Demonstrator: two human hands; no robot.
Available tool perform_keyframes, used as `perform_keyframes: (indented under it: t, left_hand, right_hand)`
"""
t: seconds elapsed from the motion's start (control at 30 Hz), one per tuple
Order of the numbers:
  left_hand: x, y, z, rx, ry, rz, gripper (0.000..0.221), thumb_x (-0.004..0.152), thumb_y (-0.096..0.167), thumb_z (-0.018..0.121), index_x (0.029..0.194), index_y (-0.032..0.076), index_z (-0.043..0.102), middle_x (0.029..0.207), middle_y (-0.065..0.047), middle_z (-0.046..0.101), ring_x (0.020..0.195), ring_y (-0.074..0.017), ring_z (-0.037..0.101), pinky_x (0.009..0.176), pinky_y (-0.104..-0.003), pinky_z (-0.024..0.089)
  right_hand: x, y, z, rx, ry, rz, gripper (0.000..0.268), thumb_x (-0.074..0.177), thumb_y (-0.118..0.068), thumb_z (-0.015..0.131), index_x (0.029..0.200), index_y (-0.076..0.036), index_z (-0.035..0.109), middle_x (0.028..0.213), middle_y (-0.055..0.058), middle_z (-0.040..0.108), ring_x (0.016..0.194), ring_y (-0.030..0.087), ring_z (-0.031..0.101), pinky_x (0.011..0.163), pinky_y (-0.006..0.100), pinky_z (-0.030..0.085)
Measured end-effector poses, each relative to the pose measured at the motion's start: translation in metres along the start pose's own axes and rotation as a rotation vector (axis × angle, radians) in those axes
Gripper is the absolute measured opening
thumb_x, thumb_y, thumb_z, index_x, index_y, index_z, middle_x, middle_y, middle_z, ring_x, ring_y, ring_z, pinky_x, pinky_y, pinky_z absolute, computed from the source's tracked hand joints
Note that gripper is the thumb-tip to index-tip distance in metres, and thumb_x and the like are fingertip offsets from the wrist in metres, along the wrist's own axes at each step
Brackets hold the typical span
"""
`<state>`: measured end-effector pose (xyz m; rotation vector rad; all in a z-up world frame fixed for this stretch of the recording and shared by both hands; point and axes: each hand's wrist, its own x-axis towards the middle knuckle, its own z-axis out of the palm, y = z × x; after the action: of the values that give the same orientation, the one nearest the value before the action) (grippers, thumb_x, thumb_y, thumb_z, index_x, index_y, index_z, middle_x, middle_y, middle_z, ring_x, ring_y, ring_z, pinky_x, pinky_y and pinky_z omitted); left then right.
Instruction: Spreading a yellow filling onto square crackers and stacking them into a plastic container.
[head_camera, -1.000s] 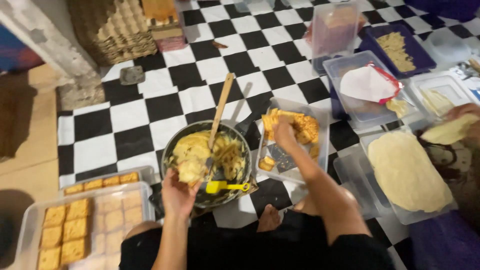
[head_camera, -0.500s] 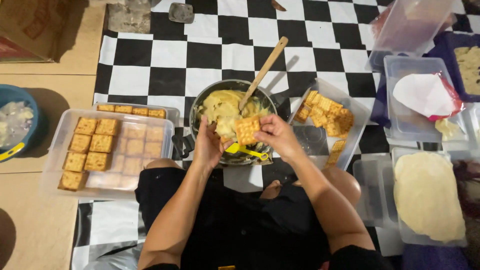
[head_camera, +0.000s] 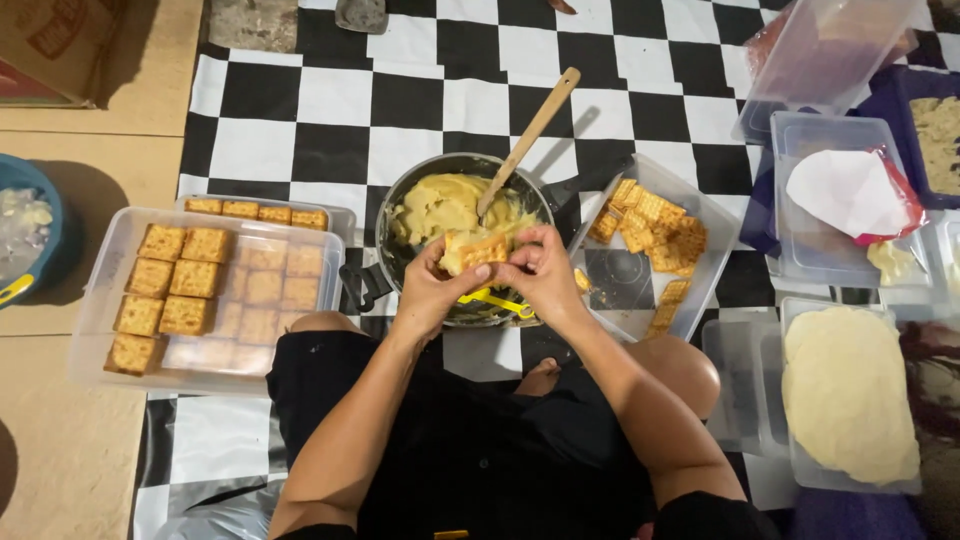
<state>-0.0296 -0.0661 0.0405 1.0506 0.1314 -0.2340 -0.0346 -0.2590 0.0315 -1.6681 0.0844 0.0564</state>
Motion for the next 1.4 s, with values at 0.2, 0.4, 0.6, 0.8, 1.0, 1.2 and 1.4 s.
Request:
perform_keyframes:
  t: [0.2, 0.4, 0.6, 0.8, 1.0, 1.2, 1.4]
  left_hand:
    - [0.003, -0.005, -0.004, 0.022, 0.017, -0.001, 0.069, 0.071, 0.008, 0.094, 0.129, -0.009, 0.060, 0.101, -0.023, 0.073, 0.083, -0.0255, 0.074, 0.066, -0.039, 0.066]
    - [-0.004, 0.001, -0.003, 0.038, 0.001, 0.002, 0.065, 0.071, 0.007, 0.094, 0.127, -0.006, 0.064, 0.106, -0.018, 0.069, 0.087, -0.0235, 0.070, 0.068, -0.037, 0.066]
    - [-0.006, 0.005, -0.005, 0.084, -0.022, 0.004, 0.061, 0.069, 0.008, 0.095, 0.122, -0.007, 0.068, 0.100, -0.017, 0.072, 0.082, -0.0189, 0.069, 0.066, -0.032, 0.066]
    - [-0.009, 0.012, -0.005, 0.103, -0.032, 0.043, 0.060, 0.064, 0.008, 0.099, 0.115, -0.007, 0.071, 0.094, -0.015, 0.073, 0.079, -0.0188, 0.070, 0.066, -0.032, 0.065]
    - [-0.010, 0.017, -0.005, 0.140, -0.032, 0.061, 0.052, 0.066, 0.008, 0.098, 0.108, -0.008, 0.072, 0.089, -0.016, 0.073, 0.076, -0.0198, 0.070, 0.065, -0.033, 0.064]
    - [-0.010, 0.017, -0.006, 0.175, 0.001, 0.044, 0.045, 0.069, 0.010, 0.097, 0.103, -0.007, 0.073, 0.084, -0.016, 0.073, 0.073, -0.0196, 0.070, 0.063, -0.032, 0.064]
    - [-0.006, 0.014, -0.007, 0.164, 0.015, 0.026, 0.043, 0.072, 0.010, 0.095, 0.103, -0.009, 0.072, 0.078, -0.017, 0.072, 0.067, -0.0188, 0.070, 0.060, -0.031, 0.063]
  right_hand:
    - [-0.002, -0.010, 0.000, 0.096, -0.060, 0.010, 0.083, 0.071, -0.014, 0.097, 0.136, -0.009, 0.045, 0.110, 0.006, 0.065, 0.097, 0.014, 0.064, 0.086, 0.027, 0.055]
    - [-0.007, -0.003, -0.004, 0.358, -0.158, 0.147, 0.069, 0.074, -0.001, 0.089, 0.136, -0.007, 0.057, 0.119, 0.007, 0.066, 0.105, 0.019, 0.066, 0.092, 0.033, 0.057]
    - [-0.006, 0.004, -0.001, 0.425, -0.073, 0.194, 0.055, 0.075, 0.000, 0.088, 0.125, -0.001, 0.066, 0.108, 0.010, 0.070, 0.095, 0.020, 0.069, 0.085, 0.034, 0.060]
    - [-0.012, -0.004, 0.004, 0.407, -0.020, 0.203, 0.052, 0.072, -0.002, 0.091, 0.118, -0.004, 0.068, 0.102, 0.006, 0.070, 0.091, 0.017, 0.069, 0.080, 0.032, 0.062]
    - [-0.013, -0.002, 0.004, 0.408, -0.024, 0.195, 0.049, 0.072, -0.003, 0.092, 0.115, -0.004, 0.068, 0.100, 0.006, 0.069, 0.088, 0.017, 0.069, 0.078, 0.033, 0.063]
    - [-0.016, -0.007, 0.010, 0.364, 0.019, 0.220, 0.046, 0.073, -0.006, 0.092, 0.112, -0.004, 0.070, 0.098, 0.006, 0.070, 0.085, 0.016, 0.070, 0.074, 0.031, 0.064]
    - [-0.015, -0.002, 0.013, 0.359, 0.056, 0.208, 0.045, 0.071, -0.007, 0.093, 0.111, -0.003, 0.071, 0.096, 0.005, 0.070, 0.083, 0.014, 0.071, 0.074, 0.030, 0.065]
